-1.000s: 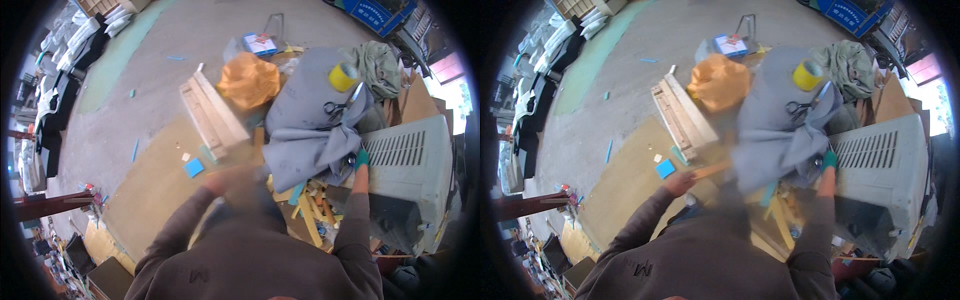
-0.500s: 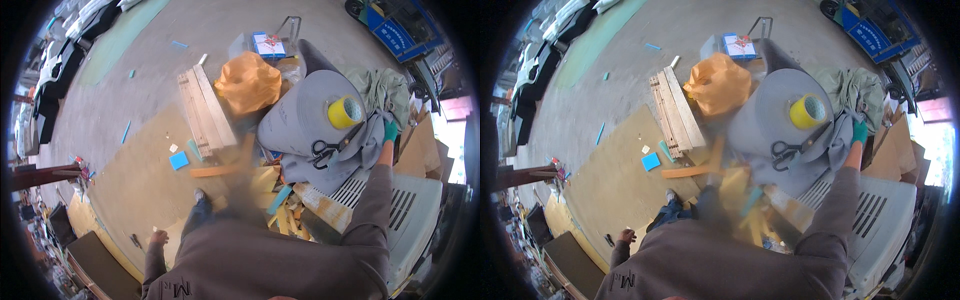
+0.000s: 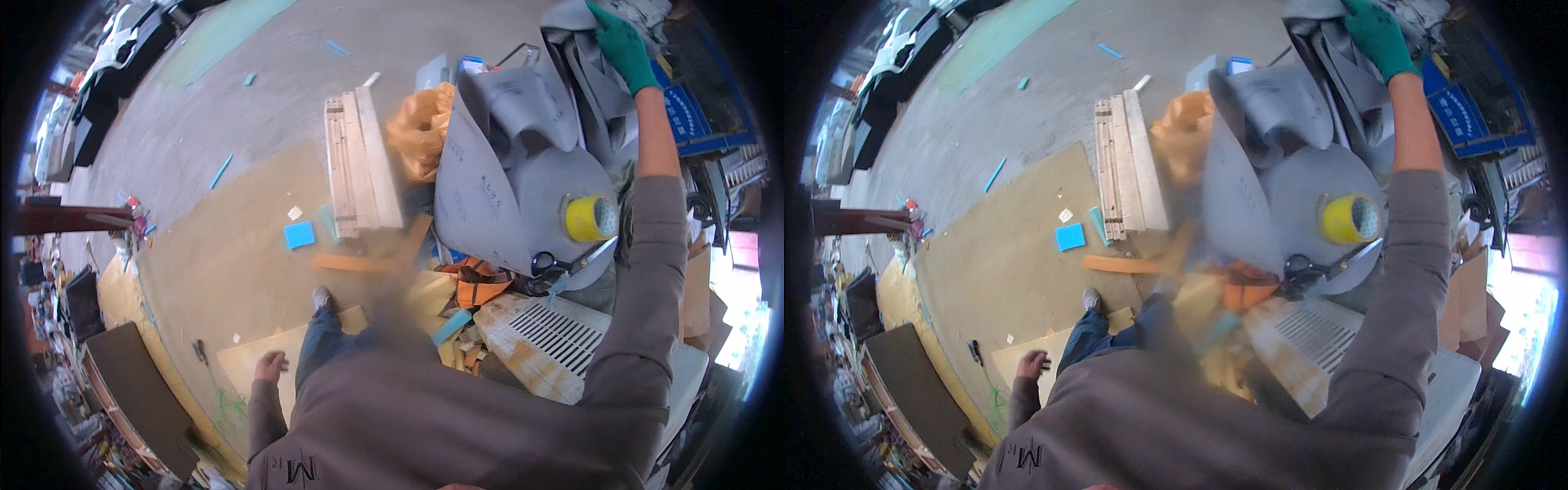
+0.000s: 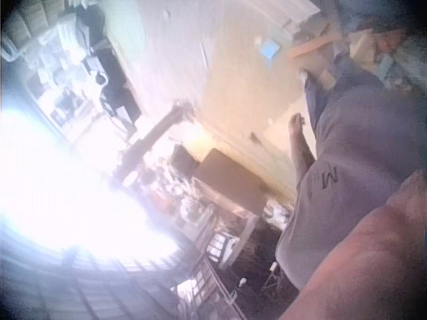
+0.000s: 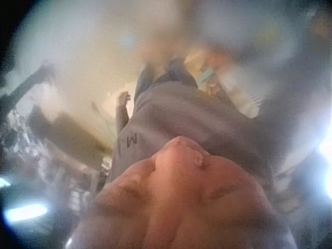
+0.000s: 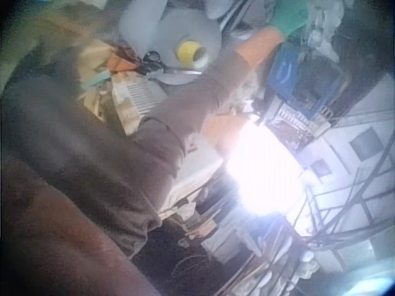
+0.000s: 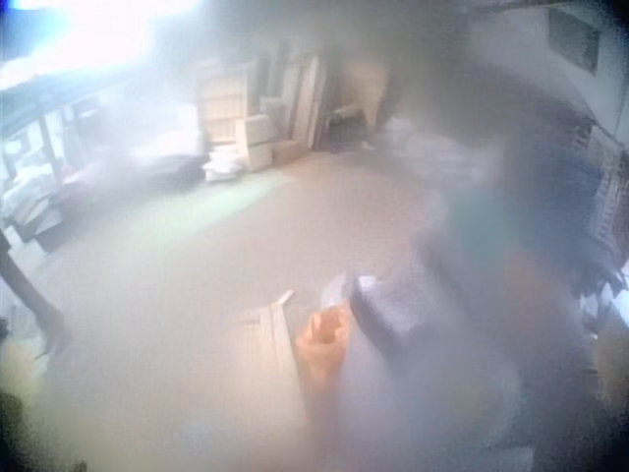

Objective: The person staples gray fabric to the edge of a wooden furniture frame using a pneumatic staple gun. They then retrieve a roll of gray fabric, cut a piece with scissors, and place it over the frame.

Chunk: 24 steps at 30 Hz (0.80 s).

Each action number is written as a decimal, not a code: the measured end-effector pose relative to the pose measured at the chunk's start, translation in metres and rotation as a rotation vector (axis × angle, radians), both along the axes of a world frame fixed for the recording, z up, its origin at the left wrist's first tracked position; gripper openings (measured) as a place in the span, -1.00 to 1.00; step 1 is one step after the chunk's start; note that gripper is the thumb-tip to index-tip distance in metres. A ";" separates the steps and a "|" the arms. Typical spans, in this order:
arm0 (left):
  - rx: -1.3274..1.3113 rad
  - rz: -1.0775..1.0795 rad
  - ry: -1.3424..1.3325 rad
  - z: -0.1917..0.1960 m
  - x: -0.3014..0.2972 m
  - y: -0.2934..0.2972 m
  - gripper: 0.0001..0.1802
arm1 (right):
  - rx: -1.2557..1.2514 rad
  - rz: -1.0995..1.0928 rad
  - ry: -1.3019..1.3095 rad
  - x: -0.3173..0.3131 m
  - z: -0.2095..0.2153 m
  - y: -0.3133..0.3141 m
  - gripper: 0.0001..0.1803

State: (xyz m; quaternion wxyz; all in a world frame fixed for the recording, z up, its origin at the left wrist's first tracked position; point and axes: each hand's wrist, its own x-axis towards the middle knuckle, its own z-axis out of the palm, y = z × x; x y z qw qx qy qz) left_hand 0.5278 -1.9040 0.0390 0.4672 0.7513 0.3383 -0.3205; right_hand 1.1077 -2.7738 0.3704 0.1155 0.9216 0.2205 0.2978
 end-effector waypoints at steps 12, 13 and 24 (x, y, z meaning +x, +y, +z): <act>0.152 -0.431 -0.994 0.145 0.276 -0.075 0.03 | -0.009 0.639 0.409 -0.227 0.042 0.394 -0.50; 0.357 -0.561 -1.200 0.167 0.286 -0.079 0.17 | -0.120 0.758 0.245 -0.248 0.040 0.412 -0.46; -0.234 -1.461 -1.339 0.194 0.176 -0.073 -0.35 | -0.057 0.449 1.039 -0.487 0.010 0.591 -0.52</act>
